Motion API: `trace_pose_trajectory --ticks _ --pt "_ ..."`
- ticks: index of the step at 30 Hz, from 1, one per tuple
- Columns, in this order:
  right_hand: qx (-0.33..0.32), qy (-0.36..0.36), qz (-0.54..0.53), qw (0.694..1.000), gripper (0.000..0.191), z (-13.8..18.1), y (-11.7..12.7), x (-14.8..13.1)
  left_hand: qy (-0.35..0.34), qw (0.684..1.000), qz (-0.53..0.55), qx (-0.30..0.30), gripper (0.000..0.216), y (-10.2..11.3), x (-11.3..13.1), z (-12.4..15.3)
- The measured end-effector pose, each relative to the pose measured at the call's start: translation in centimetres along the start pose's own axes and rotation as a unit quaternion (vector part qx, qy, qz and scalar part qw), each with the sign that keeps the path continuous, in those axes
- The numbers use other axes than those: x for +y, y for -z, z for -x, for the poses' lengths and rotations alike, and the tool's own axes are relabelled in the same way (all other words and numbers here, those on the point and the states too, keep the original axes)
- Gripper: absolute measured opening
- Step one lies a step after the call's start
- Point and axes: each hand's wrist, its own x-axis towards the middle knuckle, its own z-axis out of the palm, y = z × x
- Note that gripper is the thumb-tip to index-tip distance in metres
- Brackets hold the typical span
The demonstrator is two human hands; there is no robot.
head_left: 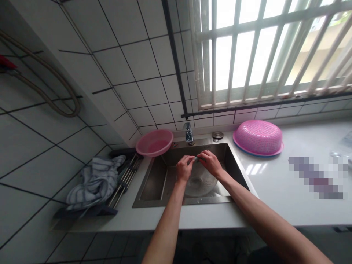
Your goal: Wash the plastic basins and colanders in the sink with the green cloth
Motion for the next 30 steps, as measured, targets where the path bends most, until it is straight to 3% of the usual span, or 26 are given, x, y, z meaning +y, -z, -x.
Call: trace_pose_trajectory --ticks 7,13,19,25,30 --pt "0.013 -0.028 -0.007 1.0 0.019 -0.17 0.22 0.36 0.031 0.999 0.006 0.034 0.01 0.48 -0.26 -0.16" --pt "-0.019 0.009 -0.008 1.0 0.017 -0.14 -0.06 0.04 -0.003 1.0 0.0 -0.007 0.01 -0.01 -0.25 -0.14" --pt "0.006 -0.028 0.009 1.0 0.017 -0.23 0.34 0.37 0.033 0.998 0.024 0.049 0.007 0.71 -0.92 -0.25" --pt "-0.03 0.007 0.028 0.999 0.018 -0.19 -0.25 -0.17 0.002 1.0 0.002 -0.005 0.009 0.14 -0.47 -0.15" --pt "0.002 -0.022 0.021 1.0 0.016 -0.26 0.31 0.37 0.027 0.999 0.009 0.045 0.009 0.8 -0.89 -0.23"
